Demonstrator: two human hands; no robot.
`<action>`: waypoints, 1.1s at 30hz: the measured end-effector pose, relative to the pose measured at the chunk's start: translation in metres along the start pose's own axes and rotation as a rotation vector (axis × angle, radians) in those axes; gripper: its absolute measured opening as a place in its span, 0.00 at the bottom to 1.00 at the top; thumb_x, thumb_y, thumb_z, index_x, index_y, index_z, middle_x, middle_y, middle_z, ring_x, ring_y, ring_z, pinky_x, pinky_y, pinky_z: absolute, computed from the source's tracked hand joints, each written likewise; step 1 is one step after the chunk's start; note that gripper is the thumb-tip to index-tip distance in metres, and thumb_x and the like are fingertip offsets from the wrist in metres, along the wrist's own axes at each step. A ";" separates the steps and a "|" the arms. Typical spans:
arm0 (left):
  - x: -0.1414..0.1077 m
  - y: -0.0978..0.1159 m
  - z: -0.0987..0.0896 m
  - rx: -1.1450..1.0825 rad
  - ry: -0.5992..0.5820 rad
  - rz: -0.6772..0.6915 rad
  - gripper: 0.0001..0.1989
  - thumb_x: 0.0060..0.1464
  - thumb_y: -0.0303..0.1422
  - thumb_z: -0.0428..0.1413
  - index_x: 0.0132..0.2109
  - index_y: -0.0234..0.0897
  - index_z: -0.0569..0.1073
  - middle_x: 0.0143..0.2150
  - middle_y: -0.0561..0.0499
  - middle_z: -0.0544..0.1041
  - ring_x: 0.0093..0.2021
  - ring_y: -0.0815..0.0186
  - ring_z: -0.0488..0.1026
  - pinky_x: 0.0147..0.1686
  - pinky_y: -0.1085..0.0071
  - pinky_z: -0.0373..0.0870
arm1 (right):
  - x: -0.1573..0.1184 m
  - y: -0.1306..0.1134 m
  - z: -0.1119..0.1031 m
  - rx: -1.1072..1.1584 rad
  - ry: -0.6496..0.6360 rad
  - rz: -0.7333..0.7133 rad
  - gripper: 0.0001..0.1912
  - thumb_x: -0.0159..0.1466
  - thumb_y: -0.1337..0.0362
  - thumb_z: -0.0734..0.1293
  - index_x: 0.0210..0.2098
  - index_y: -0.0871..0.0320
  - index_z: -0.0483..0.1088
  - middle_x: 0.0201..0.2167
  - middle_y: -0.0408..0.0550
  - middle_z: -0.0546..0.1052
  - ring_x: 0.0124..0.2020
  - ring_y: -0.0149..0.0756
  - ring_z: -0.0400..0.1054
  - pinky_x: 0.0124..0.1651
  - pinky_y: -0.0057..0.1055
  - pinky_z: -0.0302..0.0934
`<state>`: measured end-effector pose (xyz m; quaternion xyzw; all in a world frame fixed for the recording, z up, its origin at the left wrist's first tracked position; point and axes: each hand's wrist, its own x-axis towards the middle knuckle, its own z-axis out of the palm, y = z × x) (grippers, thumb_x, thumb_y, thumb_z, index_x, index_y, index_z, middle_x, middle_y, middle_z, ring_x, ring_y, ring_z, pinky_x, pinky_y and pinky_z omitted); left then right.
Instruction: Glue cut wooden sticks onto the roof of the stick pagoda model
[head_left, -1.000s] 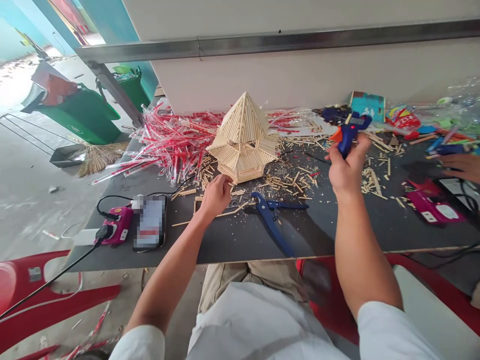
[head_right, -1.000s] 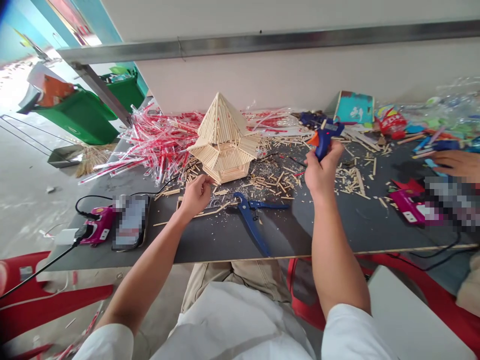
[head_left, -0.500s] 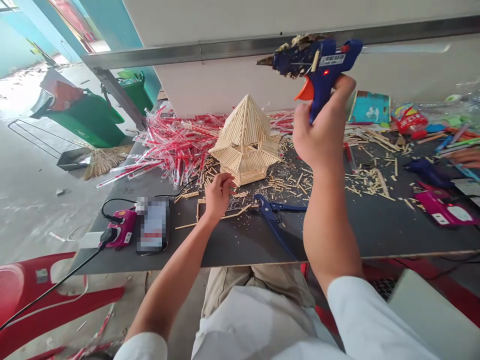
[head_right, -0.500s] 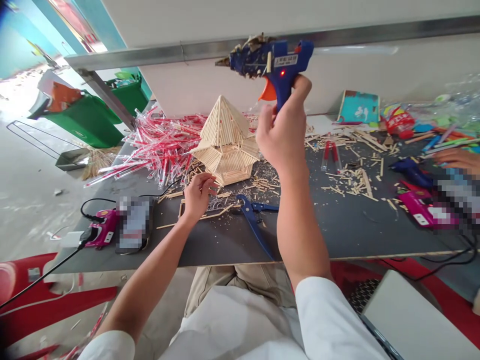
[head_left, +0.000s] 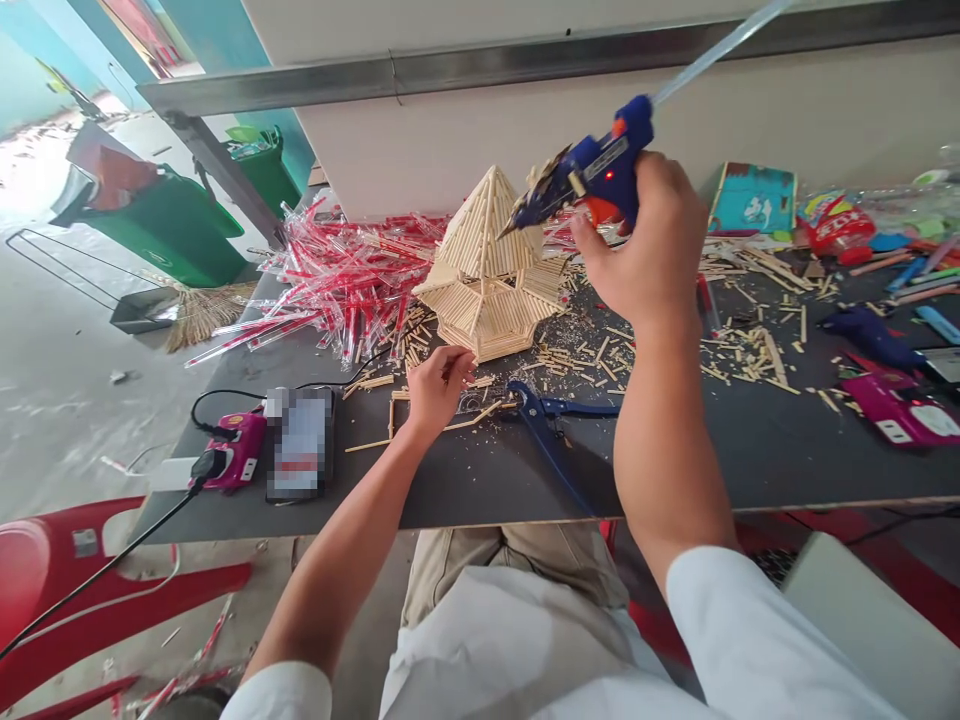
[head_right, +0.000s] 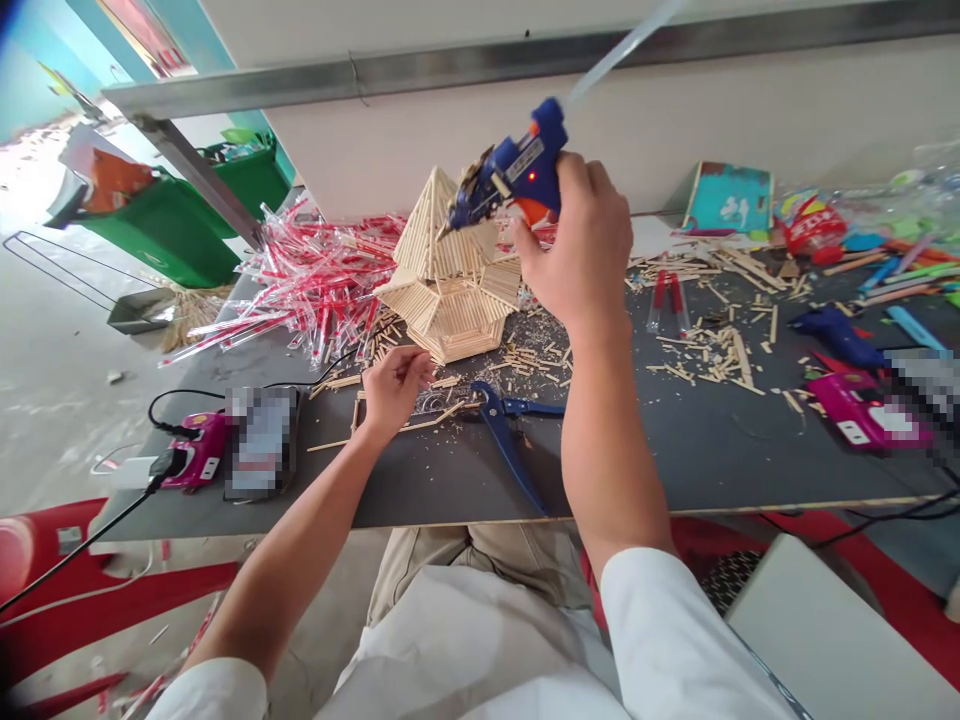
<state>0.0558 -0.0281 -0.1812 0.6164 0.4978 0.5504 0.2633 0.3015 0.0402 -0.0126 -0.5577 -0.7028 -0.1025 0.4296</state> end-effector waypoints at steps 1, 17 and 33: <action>0.000 0.000 0.000 -0.006 -0.003 0.001 0.11 0.66 0.41 0.57 0.44 0.38 0.76 0.31 0.53 0.80 0.27 0.71 0.80 0.26 0.78 0.76 | 0.000 -0.001 0.000 -0.026 -0.023 -0.022 0.14 0.64 0.54 0.68 0.48 0.46 0.66 0.47 0.54 0.77 0.51 0.57 0.73 0.50 0.51 0.69; 0.001 0.004 -0.002 0.119 -0.001 0.066 0.08 0.66 0.39 0.57 0.43 0.39 0.75 0.30 0.55 0.78 0.28 0.71 0.80 0.29 0.76 0.73 | 0.002 -0.019 -0.009 -0.069 -0.198 -0.062 0.16 0.67 0.51 0.62 0.54 0.40 0.65 0.51 0.53 0.78 0.58 0.61 0.66 0.54 0.59 0.62; 0.001 0.006 -0.001 0.194 -0.018 0.087 0.09 0.66 0.40 0.57 0.42 0.39 0.76 0.31 0.53 0.79 0.28 0.70 0.75 0.32 0.74 0.72 | 0.001 -0.019 -0.006 -0.040 -0.179 -0.054 0.17 0.63 0.55 0.66 0.52 0.38 0.66 0.55 0.48 0.78 0.61 0.62 0.67 0.58 0.63 0.65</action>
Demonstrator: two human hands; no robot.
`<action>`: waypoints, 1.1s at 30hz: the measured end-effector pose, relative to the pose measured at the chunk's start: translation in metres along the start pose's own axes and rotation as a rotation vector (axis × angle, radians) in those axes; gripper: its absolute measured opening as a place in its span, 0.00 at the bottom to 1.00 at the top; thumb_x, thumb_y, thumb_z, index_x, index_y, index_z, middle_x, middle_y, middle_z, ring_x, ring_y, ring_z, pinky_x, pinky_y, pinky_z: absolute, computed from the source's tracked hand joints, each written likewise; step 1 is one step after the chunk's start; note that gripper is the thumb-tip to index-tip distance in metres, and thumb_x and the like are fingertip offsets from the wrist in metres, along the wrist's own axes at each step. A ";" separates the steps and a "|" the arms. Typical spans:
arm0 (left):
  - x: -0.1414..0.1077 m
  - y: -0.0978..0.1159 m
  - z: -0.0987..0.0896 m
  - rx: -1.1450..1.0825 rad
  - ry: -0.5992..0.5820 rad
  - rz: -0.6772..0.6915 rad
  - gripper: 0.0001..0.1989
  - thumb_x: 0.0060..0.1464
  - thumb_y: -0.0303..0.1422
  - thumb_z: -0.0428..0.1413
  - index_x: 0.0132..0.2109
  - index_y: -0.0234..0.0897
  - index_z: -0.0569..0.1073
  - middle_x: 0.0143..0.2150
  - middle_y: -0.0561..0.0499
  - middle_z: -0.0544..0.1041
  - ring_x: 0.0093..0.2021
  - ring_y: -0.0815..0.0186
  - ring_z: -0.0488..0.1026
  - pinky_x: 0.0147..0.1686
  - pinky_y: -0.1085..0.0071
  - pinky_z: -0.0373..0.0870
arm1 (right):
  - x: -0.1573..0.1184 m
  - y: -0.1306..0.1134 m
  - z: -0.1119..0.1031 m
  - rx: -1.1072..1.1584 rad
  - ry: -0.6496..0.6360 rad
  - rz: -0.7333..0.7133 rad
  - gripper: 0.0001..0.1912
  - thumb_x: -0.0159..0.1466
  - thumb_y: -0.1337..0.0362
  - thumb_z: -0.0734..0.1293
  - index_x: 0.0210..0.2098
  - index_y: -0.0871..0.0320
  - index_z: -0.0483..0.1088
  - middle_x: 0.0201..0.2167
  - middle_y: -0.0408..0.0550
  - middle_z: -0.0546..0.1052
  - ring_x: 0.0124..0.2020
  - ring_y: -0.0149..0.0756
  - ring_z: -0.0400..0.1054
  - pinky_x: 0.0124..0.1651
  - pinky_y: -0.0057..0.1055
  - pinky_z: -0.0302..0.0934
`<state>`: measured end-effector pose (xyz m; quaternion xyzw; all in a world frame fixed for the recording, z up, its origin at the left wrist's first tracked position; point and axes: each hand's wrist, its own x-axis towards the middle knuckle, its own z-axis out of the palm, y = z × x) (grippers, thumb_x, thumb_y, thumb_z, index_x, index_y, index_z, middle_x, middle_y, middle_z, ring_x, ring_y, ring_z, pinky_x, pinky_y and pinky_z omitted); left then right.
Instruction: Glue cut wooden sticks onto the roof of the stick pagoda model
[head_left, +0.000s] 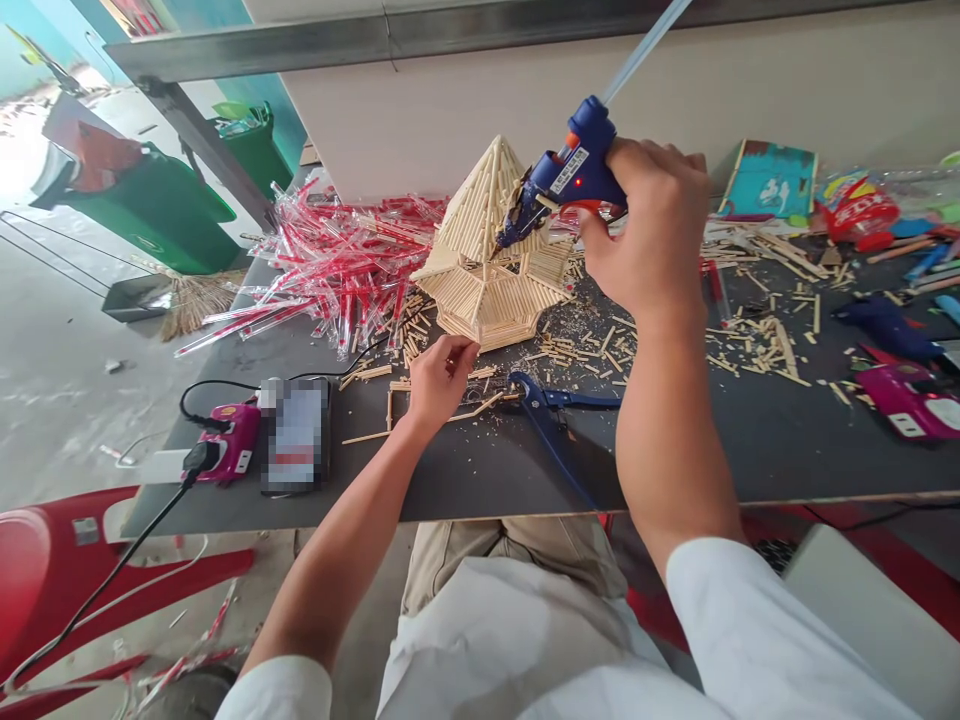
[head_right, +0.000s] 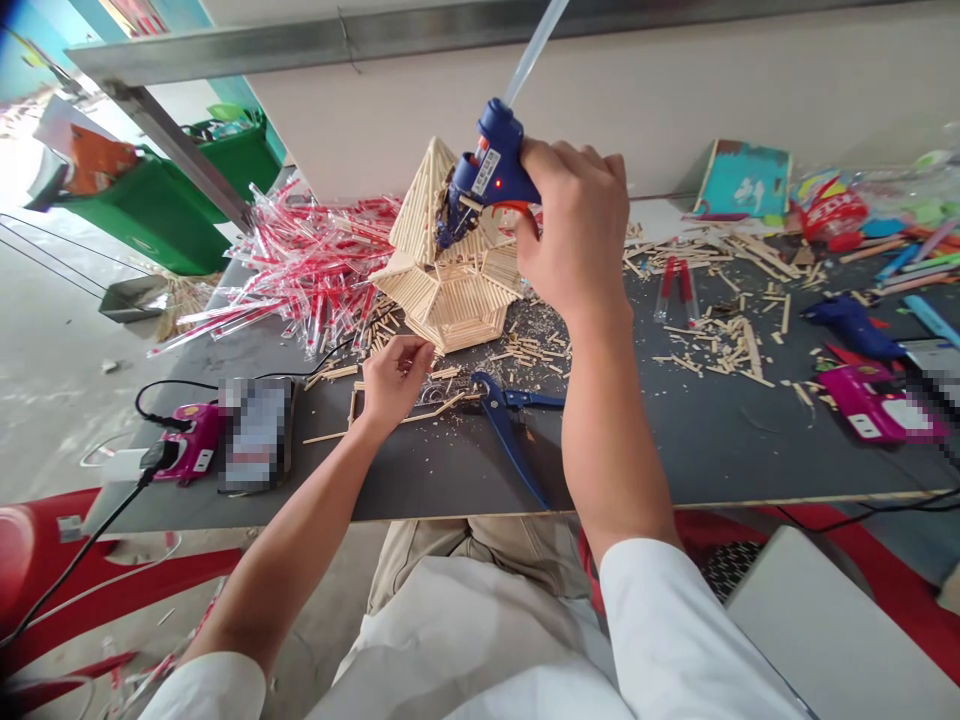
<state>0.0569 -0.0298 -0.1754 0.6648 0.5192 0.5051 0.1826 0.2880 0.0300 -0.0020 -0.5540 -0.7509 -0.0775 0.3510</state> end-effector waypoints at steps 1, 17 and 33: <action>0.000 0.000 0.000 0.002 0.003 0.000 0.09 0.66 0.40 0.57 0.42 0.39 0.76 0.31 0.52 0.80 0.29 0.70 0.75 0.32 0.74 0.72 | 0.000 0.000 0.000 -0.019 0.007 -0.014 0.17 0.63 0.56 0.65 0.52 0.38 0.66 0.54 0.48 0.78 0.60 0.61 0.67 0.59 0.64 0.64; 0.000 0.006 -0.001 0.011 0.010 0.027 0.09 0.66 0.39 0.57 0.42 0.38 0.76 0.29 0.53 0.79 0.27 0.71 0.75 0.31 0.75 0.71 | -0.001 0.004 0.001 -0.093 0.023 -0.056 0.24 0.63 0.59 0.63 0.58 0.31 0.64 0.54 0.44 0.77 0.57 0.57 0.68 0.62 0.59 0.63; -0.001 0.005 0.001 0.010 0.015 0.026 0.08 0.66 0.39 0.58 0.42 0.39 0.77 0.32 0.52 0.80 0.28 0.70 0.76 0.30 0.75 0.72 | -0.002 -0.001 -0.006 -0.089 -0.007 -0.032 0.26 0.63 0.52 0.63 0.60 0.22 0.62 0.56 0.40 0.77 0.59 0.57 0.67 0.63 0.60 0.62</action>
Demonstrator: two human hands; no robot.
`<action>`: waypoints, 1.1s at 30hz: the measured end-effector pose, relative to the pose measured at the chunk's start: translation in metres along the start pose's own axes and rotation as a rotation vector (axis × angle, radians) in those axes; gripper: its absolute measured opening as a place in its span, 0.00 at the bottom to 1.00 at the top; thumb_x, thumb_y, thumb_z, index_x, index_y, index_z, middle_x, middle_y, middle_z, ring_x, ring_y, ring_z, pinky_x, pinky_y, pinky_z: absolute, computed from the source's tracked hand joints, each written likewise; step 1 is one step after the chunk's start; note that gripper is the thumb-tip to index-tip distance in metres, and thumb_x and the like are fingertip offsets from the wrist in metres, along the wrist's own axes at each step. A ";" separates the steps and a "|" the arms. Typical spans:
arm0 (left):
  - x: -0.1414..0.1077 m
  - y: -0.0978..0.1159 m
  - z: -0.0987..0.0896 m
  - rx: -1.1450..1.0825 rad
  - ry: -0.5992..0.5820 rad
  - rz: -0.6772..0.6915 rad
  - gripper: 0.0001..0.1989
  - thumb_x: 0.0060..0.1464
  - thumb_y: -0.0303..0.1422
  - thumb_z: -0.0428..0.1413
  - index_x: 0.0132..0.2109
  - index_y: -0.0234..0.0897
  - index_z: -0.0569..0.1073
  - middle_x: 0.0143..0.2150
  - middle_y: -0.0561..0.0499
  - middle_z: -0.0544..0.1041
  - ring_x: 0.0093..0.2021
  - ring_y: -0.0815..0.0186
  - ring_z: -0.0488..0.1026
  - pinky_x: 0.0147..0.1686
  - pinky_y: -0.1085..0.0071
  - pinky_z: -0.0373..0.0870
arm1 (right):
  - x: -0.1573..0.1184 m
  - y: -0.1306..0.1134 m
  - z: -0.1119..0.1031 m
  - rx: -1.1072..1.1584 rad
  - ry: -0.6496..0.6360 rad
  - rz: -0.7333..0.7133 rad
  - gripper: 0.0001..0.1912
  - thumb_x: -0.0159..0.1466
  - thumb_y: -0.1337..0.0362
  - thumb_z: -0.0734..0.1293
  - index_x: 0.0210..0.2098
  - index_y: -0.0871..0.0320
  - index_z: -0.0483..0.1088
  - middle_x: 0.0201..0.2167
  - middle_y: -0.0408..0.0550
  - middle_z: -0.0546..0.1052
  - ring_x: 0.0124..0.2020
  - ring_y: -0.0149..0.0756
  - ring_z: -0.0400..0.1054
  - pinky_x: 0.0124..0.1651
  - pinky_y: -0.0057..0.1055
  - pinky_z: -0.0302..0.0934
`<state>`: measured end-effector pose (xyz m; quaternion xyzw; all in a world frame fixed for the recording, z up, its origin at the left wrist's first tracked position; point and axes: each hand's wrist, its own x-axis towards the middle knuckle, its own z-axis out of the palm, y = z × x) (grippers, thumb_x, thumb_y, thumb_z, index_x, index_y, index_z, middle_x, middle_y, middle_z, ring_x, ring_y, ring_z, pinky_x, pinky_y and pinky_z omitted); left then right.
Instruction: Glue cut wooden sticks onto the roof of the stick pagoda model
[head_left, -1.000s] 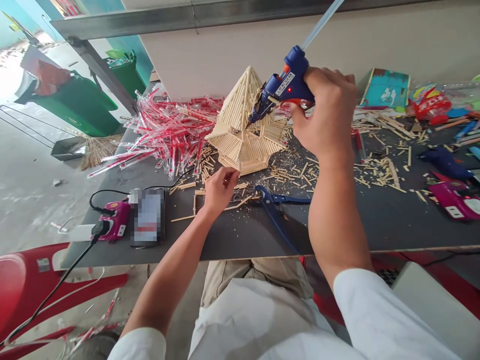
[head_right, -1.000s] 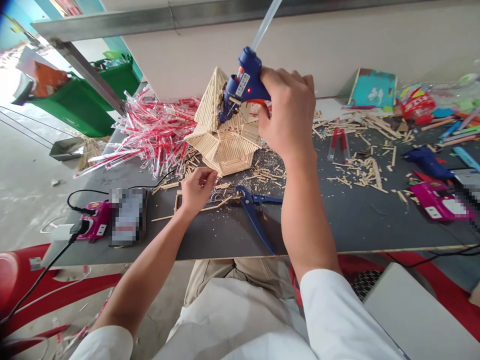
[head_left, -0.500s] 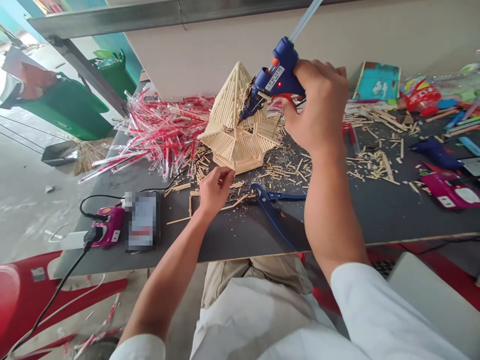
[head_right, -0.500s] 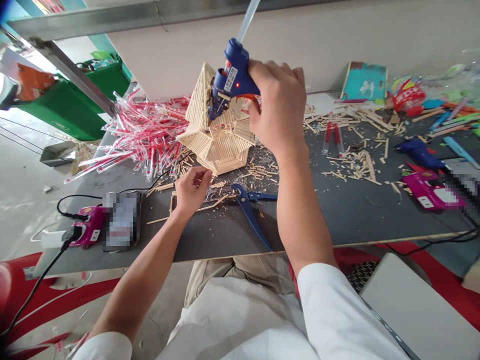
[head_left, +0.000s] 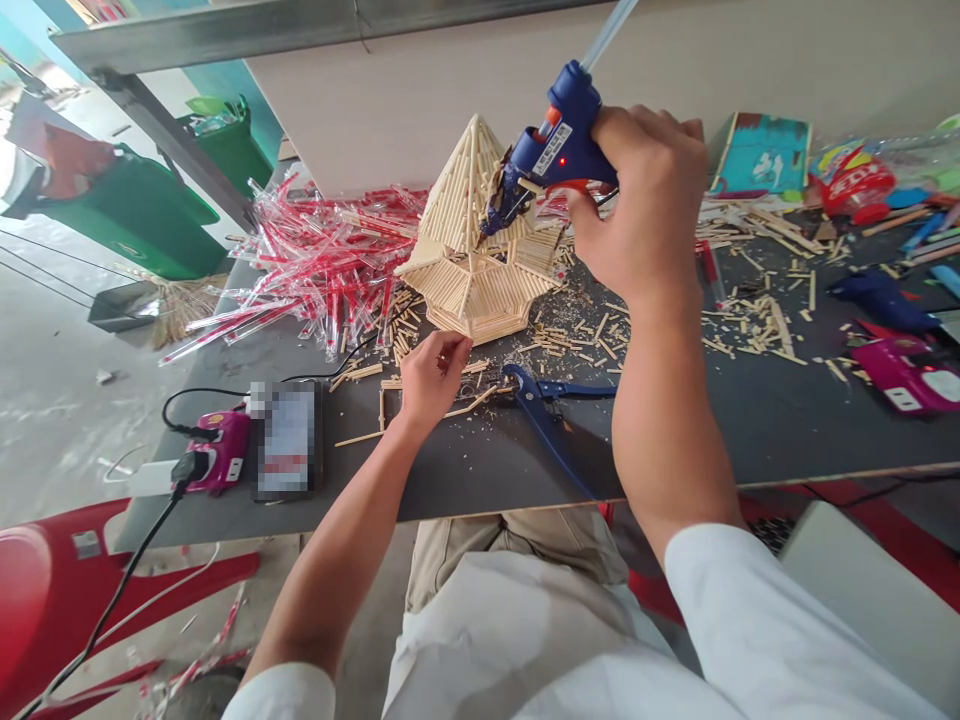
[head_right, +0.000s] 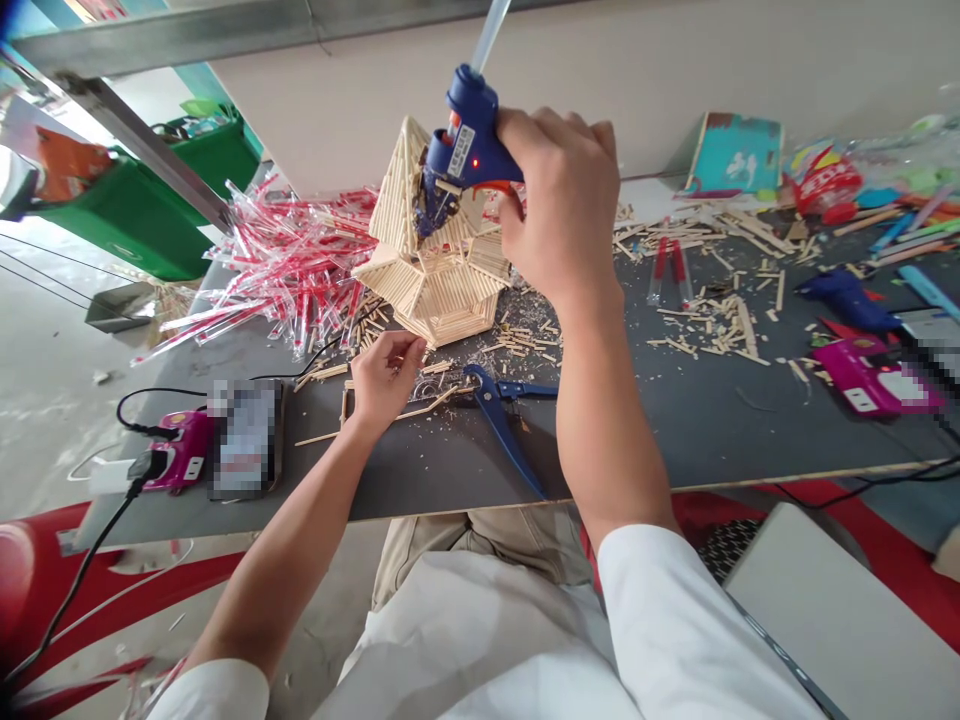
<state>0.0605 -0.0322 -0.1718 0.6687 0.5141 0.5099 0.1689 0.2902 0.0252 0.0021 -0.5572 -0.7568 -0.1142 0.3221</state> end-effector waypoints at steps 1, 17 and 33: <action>0.000 0.000 0.000 0.000 0.002 0.002 0.08 0.66 0.39 0.58 0.42 0.39 0.77 0.31 0.52 0.79 0.28 0.71 0.76 0.30 0.75 0.72 | 0.000 0.000 0.000 0.001 0.004 -0.008 0.27 0.63 0.53 0.63 0.60 0.22 0.62 0.56 0.40 0.77 0.59 0.57 0.68 0.63 0.60 0.62; 0.001 0.001 -0.001 -0.074 0.002 -0.075 0.08 0.65 0.39 0.59 0.46 0.40 0.76 0.35 0.52 0.81 0.29 0.71 0.79 0.28 0.76 0.73 | 0.000 0.007 0.011 0.130 0.127 -0.019 0.17 0.63 0.57 0.66 0.52 0.35 0.67 0.52 0.46 0.78 0.57 0.58 0.70 0.59 0.59 0.64; 0.012 0.005 -0.002 -0.740 -0.033 -0.275 0.10 0.52 0.37 0.70 0.38 0.37 0.81 0.34 0.50 0.81 0.29 0.70 0.78 0.21 0.76 0.74 | -0.104 0.159 0.047 0.053 -0.280 0.637 0.16 0.57 0.46 0.71 0.32 0.50 0.67 0.33 0.56 0.75 0.44 0.59 0.72 0.49 0.52 0.64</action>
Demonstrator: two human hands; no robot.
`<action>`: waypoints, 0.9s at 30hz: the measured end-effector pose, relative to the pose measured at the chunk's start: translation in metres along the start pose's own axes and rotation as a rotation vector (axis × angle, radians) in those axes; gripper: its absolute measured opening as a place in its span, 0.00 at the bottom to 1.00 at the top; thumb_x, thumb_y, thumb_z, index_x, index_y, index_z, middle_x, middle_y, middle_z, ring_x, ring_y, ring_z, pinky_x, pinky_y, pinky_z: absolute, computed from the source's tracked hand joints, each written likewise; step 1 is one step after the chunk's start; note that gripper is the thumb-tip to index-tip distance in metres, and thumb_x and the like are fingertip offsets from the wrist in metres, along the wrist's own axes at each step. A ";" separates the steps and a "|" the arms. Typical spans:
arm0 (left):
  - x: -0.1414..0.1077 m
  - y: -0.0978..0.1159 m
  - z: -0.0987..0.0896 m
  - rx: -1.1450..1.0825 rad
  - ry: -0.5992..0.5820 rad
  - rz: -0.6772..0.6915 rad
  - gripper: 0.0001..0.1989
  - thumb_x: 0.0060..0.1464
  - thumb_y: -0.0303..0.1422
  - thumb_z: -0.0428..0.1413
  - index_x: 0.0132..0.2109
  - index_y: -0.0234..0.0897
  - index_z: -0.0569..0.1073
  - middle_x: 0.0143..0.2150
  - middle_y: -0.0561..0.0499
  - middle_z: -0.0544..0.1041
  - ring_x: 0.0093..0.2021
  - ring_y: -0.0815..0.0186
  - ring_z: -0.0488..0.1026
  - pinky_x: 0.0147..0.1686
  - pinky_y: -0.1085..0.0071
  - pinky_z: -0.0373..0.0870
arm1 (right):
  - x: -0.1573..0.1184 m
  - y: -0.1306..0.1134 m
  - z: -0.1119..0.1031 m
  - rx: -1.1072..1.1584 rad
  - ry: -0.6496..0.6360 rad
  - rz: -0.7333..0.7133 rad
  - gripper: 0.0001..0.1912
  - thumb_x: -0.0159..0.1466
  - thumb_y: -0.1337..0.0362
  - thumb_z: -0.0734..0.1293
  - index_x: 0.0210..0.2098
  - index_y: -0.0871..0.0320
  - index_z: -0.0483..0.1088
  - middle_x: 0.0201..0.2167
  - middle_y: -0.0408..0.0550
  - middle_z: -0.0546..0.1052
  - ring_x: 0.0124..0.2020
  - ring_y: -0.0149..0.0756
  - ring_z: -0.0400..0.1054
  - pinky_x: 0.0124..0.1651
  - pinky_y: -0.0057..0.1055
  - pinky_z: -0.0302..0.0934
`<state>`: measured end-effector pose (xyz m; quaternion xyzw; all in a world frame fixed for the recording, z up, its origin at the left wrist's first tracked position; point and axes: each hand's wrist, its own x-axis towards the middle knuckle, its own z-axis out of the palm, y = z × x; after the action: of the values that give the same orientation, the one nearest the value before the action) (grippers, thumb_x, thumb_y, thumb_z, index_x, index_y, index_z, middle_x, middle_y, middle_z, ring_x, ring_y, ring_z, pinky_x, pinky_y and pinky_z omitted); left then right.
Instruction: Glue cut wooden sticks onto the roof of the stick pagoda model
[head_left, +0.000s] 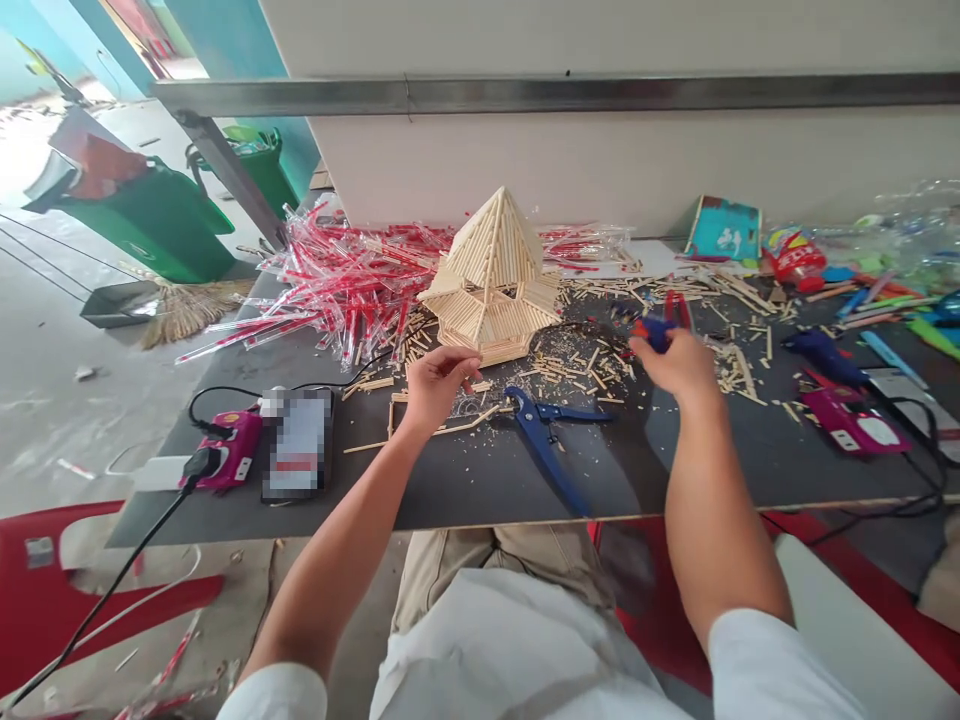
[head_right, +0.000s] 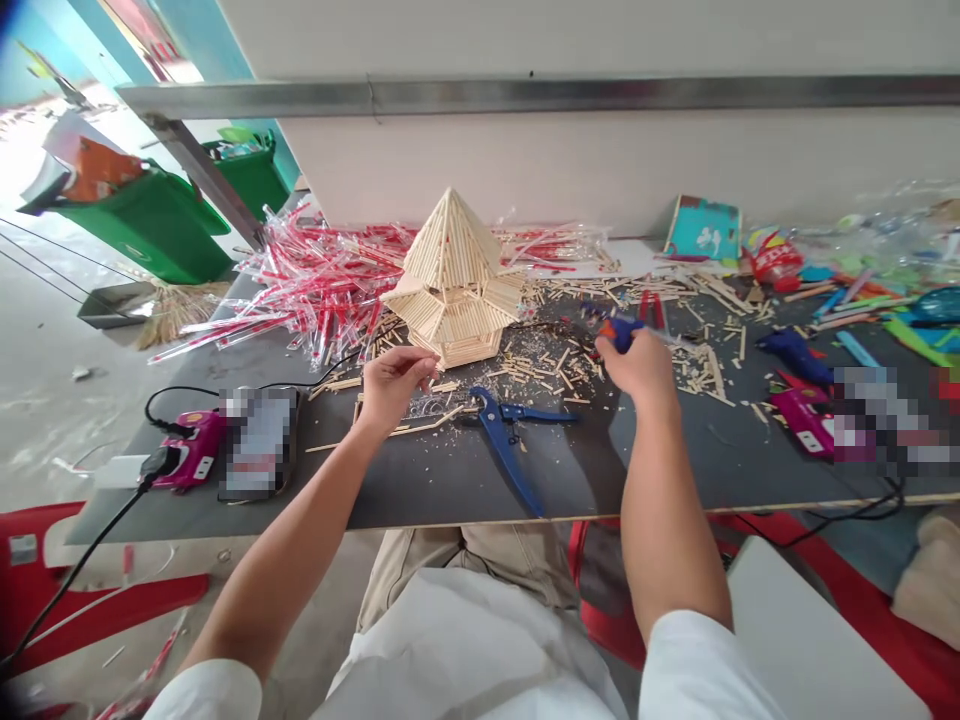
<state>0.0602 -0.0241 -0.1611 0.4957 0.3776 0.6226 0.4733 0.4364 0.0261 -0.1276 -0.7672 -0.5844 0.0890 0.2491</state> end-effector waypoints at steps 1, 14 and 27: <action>-0.001 0.002 0.001 -0.027 -0.035 0.010 0.10 0.52 0.37 0.70 0.37 0.37 0.82 0.34 0.50 0.81 0.30 0.70 0.78 0.22 0.75 0.74 | -0.004 0.005 0.004 -0.040 0.037 -0.004 0.16 0.55 0.50 0.73 0.33 0.54 0.70 0.35 0.60 0.76 0.49 0.62 0.71 0.52 0.53 0.64; -0.008 0.017 0.001 -0.300 -0.242 -0.193 0.14 0.51 0.31 0.72 0.43 0.36 0.79 0.30 0.53 0.81 0.26 0.73 0.74 0.25 0.77 0.73 | -0.110 -0.148 0.043 0.516 -0.041 -1.078 0.08 0.72 0.65 0.68 0.49 0.52 0.76 0.42 0.46 0.82 0.43 0.34 0.78 0.48 0.33 0.73; -0.003 0.028 -0.012 -0.312 -0.326 -0.274 0.17 0.43 0.31 0.75 0.32 0.33 0.74 0.27 0.55 0.77 0.24 0.75 0.74 0.25 0.79 0.73 | -0.094 -0.169 0.027 0.639 -0.349 -1.096 0.04 0.67 0.63 0.73 0.41 0.54 0.80 0.37 0.45 0.84 0.37 0.33 0.77 0.43 0.33 0.70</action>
<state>0.0422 -0.0345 -0.1381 0.4548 0.2594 0.5154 0.6784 0.2531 -0.0220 -0.0830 -0.2208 -0.8671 0.2413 0.3756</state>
